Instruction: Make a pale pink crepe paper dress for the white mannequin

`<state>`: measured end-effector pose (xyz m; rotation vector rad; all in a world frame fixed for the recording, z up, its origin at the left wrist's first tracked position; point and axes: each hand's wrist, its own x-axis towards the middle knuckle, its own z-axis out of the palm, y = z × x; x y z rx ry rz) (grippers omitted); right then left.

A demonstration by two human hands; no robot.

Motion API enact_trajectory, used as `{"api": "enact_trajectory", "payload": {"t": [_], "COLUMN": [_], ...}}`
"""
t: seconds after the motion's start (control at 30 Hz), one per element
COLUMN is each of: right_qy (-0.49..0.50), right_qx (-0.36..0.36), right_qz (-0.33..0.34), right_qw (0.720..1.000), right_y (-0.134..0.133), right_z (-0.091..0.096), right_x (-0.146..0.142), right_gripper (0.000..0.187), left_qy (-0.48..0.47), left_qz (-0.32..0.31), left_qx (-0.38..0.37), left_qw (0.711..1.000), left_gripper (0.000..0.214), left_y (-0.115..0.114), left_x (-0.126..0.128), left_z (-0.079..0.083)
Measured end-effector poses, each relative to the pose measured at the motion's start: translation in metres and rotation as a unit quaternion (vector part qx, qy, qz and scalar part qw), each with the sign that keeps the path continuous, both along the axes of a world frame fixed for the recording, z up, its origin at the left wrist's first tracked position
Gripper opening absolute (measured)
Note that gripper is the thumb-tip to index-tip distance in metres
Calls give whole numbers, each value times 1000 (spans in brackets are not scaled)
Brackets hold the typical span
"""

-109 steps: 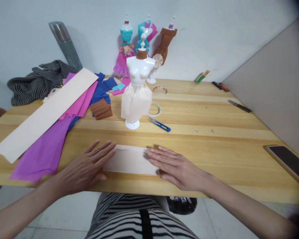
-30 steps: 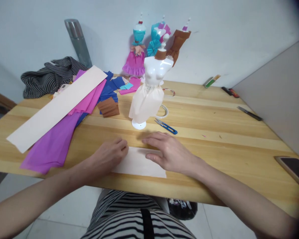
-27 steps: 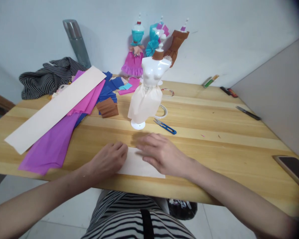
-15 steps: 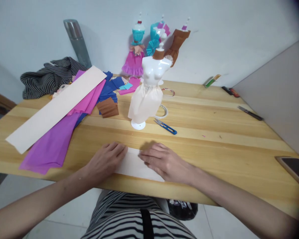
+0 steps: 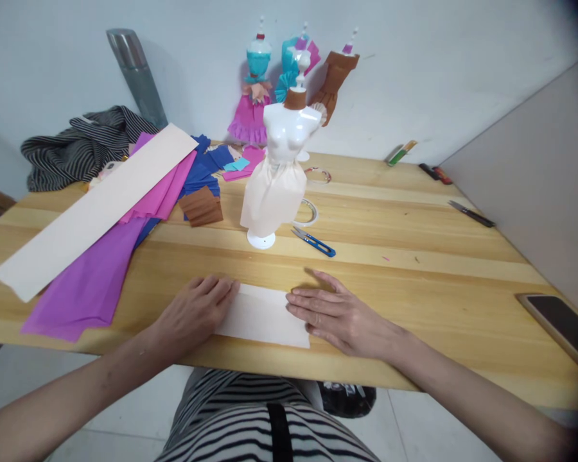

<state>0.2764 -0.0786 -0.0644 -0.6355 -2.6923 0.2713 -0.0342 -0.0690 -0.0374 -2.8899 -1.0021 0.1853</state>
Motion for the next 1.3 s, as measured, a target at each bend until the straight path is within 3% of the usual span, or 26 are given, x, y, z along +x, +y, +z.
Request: {"api": "enact_trajectory", "payload": {"t": [0.1,0.2,0.33,0.43,0.53,0.6,0.7,0.9,1.03,1.2,1.3], "right_qy": [-9,-13,-11,-11,-6,-8,-16,-1,43,-47,-66], "right_qx": [0,-2,-7,-9,-13,-14,-13,-76,-71,-92,-111], "right_qz": [2,4,1,1,3,3,-4,-6,-10,2,3], "right_qw": [1000,1000,1000,1000,1000,1000,1000,997,996,995,992], "right_y": [-1,-2,-2,-2,-2,-3,-3,-1,-9,-29,-36], "right_z": [-2,-5,-6,-5,-3,-3,-4,1,6,6,8], "right_x": [3,4,5,3,2,1,3,10,6,-4,-1], "right_gripper": [41,40,44,46,46,46,45,50,57,56,61], "left_qy": [-23,-104,-255,-320,-269,-194,-143,-143,-141,-140,-127], "left_qz": [16,35,49,74,15,-27,-35,-42,-47,-22,-20], "left_qx": [-29,-59,-93,-64,-57,-81,-100,-107,-93,-68,-95], "left_qw": [999,992,961,942,961,977,984,983,985,988,987], "left_gripper": [42,48,43,38,41,64,86,83,81,78,85], "left_y": [1,3,6,8,6,3,-1,-1,0,-6,-16], "left_x": [-4,-17,-39,-41,-30,-21,-15,-22,-21,-22,-29], "left_z": [0,-3,-8,-6,-8,-15,-27,-34,-33,-29,-22]}}
